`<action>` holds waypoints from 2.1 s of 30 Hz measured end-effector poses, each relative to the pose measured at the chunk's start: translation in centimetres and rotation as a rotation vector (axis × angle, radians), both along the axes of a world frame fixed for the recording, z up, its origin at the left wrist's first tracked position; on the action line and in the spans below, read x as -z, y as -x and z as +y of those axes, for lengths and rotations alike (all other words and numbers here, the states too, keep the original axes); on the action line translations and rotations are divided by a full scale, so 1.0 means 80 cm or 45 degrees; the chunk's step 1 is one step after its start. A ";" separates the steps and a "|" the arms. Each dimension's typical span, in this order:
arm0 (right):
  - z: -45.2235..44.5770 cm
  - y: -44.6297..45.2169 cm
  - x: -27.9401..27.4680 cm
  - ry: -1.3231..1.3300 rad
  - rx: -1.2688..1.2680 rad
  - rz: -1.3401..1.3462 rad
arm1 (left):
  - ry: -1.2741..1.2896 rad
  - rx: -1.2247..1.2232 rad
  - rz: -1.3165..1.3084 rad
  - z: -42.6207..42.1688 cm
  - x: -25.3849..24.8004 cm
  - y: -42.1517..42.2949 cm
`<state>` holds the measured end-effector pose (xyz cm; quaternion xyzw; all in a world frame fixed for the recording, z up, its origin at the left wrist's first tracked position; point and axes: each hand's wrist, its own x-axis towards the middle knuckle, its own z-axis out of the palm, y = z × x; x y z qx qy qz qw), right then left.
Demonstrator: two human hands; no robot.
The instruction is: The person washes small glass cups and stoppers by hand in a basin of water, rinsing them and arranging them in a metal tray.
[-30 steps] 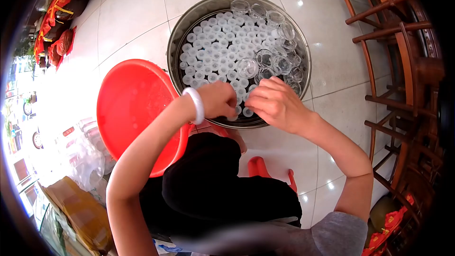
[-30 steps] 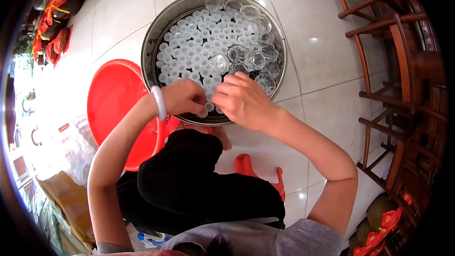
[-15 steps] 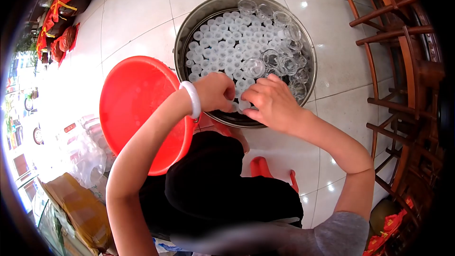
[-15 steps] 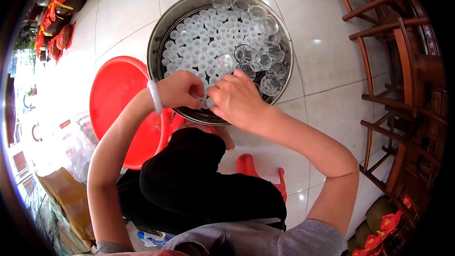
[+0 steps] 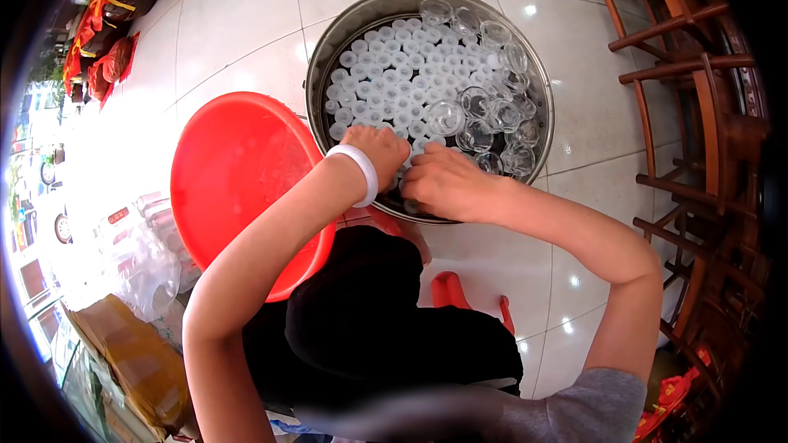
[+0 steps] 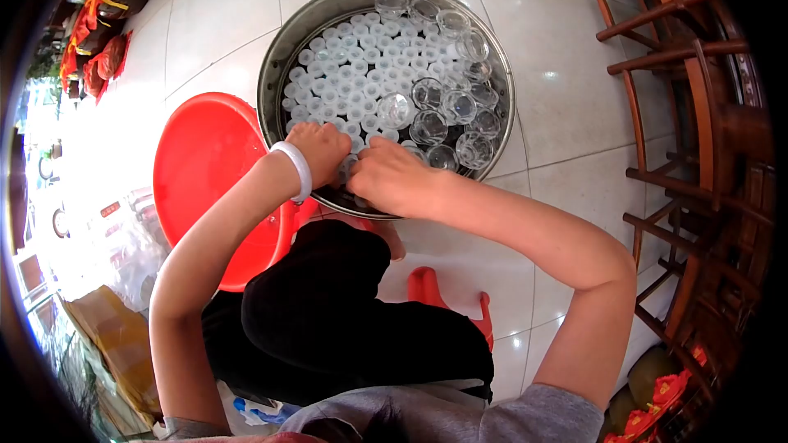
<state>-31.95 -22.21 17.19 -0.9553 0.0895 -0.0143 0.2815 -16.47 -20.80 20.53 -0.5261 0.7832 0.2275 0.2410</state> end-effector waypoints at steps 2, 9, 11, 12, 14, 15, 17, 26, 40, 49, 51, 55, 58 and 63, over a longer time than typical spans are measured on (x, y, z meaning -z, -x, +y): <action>0.003 -0.001 0.008 0.021 -0.001 -0.001 | 0.023 0.020 -0.008 0.000 0.004 0.000; 0.008 -0.012 0.011 0.115 0.028 -0.024 | -0.010 -0.021 0.000 0.002 0.004 -0.006; 0.009 -0.015 0.012 0.156 0.035 -0.047 | 0.034 0.002 0.006 0.003 0.007 -0.006; 0.009 -0.016 0.010 0.220 -0.007 -0.064 | 0.032 0.003 0.004 0.002 0.004 -0.004; 0.009 -0.019 0.012 0.283 -0.049 -0.081 | -0.095 0.005 -0.124 -0.002 -0.004 0.002; 0.009 -0.022 0.015 0.293 -0.059 -0.107 | -0.096 0.006 -0.126 -0.001 -0.001 0.001; 0.011 -0.023 0.019 0.306 -0.068 -0.136 | 0.079 -0.009 -0.013 0.005 0.008 -0.005; 0.010 -0.022 0.006 0.181 -0.027 -0.011 | 0.264 -0.427 0.894 -0.011 -0.061 -0.066; 0.011 -0.030 -0.002 0.181 0.154 -0.215 | 0.394 -1.801 1.020 0.182 0.065 -0.254; 0.092 -0.116 -0.089 -0.830 0.404 -0.384 | -0.043 -1.253 0.100 0.301 0.150 -0.325; 0.114 -0.183 -0.046 -0.589 0.346 -0.271 | -0.016 -1.262 0.065 0.314 0.156 -0.324; 0.104 -0.346 0.078 -0.282 0.081 0.145 | 0.166 -1.313 0.205 0.326 0.151 -0.315; 0.072 -0.419 0.171 -0.274 -0.034 0.863 | 0.220 -1.450 0.324 0.317 0.129 -0.300; 0.086 -0.413 0.277 -0.165 0.065 0.711 | 0.681 -1.668 0.376 0.310 0.136 -0.307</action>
